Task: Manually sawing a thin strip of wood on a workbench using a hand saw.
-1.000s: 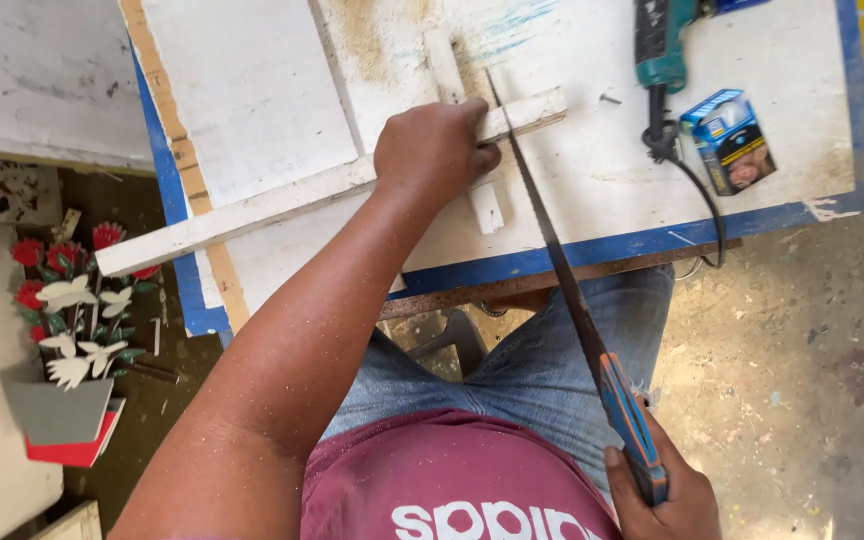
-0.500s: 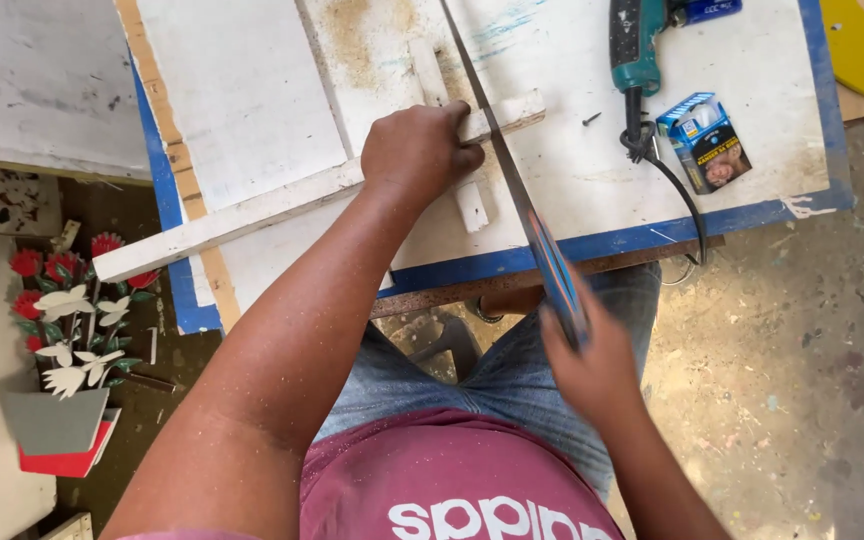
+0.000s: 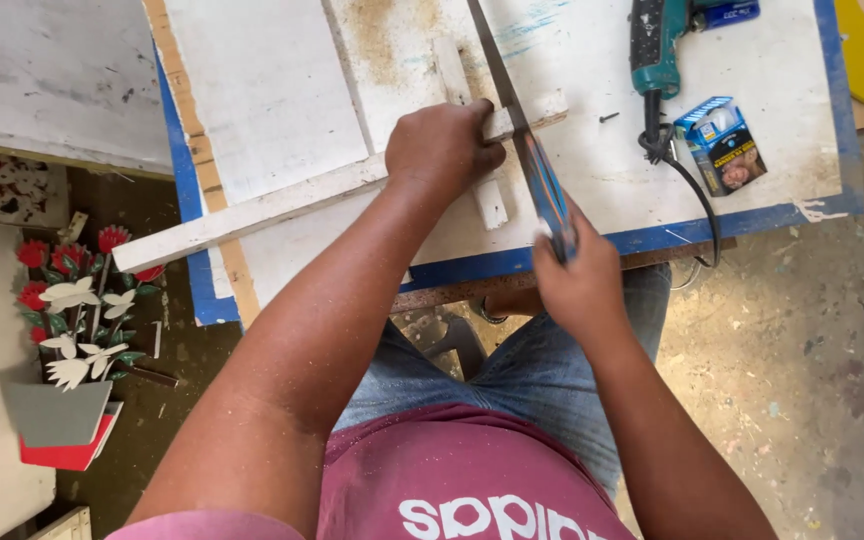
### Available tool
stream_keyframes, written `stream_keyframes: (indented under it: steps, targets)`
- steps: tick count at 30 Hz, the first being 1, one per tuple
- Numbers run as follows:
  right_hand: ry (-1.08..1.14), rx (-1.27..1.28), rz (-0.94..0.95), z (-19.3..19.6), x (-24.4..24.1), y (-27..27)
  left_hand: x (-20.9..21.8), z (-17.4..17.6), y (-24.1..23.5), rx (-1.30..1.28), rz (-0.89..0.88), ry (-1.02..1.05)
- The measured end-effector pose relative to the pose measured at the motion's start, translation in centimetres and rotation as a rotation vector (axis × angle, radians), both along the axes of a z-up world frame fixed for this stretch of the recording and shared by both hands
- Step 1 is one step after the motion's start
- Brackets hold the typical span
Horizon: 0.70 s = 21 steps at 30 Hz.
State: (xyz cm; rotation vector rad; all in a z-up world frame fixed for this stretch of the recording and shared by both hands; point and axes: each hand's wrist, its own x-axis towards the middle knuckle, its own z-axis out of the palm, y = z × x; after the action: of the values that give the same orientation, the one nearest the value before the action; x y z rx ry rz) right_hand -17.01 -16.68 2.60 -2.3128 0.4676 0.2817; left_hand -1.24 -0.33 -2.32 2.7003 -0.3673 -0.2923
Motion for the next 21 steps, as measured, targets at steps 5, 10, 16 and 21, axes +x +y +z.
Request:
stream_keyframes:
  steps: [5,10,16,21]
  targets:
    - [0.086,0.015,-0.012,1.3,-3.5,-1.0,-0.2,1.2,0.4,-0.012,-0.015,0.049]
    - [0.447,-0.131,-0.301,4.5,-16.0,-3.0,0.0,2.5,0.3,0.000,-0.002,0.128]
    - [0.407,-0.056,-0.243,3.3,-11.4,-2.6,0.0,2.4,0.3,0.008,-0.005,0.098]
    - [-0.146,0.065,-0.052,1.0,-0.8,1.0,-1.5,2.1,0.9,-0.105,-0.034,-0.109]
